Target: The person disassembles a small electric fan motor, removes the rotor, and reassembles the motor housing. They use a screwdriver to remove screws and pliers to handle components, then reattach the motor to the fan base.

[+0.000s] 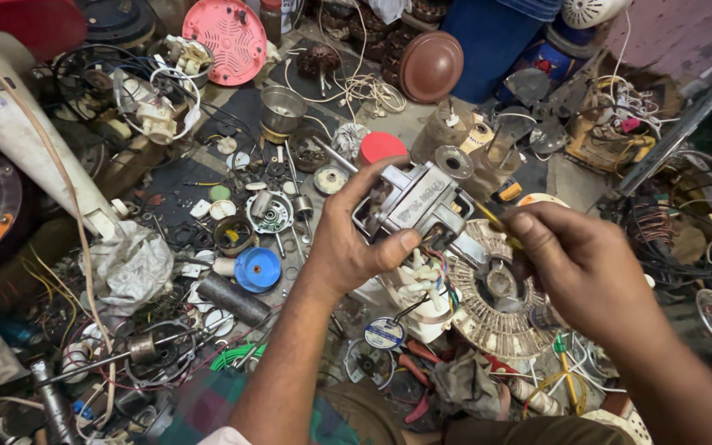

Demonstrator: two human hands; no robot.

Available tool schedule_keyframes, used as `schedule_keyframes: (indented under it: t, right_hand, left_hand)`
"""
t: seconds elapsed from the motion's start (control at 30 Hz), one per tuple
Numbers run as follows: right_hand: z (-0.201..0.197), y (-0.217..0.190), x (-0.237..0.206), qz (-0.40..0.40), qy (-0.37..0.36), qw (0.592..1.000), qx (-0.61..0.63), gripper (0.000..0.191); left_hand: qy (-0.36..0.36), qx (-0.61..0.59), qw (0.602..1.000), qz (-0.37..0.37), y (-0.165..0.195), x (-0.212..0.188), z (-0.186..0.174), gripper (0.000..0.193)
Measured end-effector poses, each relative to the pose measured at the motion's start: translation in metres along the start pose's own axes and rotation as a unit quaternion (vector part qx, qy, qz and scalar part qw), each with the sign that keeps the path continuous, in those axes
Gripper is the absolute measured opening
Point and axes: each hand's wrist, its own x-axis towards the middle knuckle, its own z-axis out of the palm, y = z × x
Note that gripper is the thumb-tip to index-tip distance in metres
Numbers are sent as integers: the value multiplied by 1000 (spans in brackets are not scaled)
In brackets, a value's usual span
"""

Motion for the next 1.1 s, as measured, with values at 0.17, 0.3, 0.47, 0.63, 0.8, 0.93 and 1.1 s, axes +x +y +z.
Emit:
schedule_keyframes:
  t: [0.17,0.3,0.47,0.63,0.8,0.93,1.1]
  right_hand:
    - [-2,5,2,-120,7,993,-7,27]
    - [2,13,4,16,-11,999,51,30]
    - [-3,9,3,-62,-18,998,17,26]
    - [-4,-7,-4,-103,52,992,-54,21]
    - [-3,-14,-8,-203,51,975,-79,30]
    - [-5,-10,-4,-101,33,987,-120,21]
    - [-5,-2,14,84,-153,956,237,29]
  left_hand:
    - [-4,6,1000,-1,1,-1,-1,85]
    - [3,4,1000,-4,1,0,1,85]
    - [1,17,1000,0,1,1,2,83]
    - [4,25,1000,2,3,3,3,82]
    - [5,37,999,-1,2,3,0,84]
    - [3,21,1000,-2,2,4,1,85]
    - [5,28,1000,10,3,5,1,86]
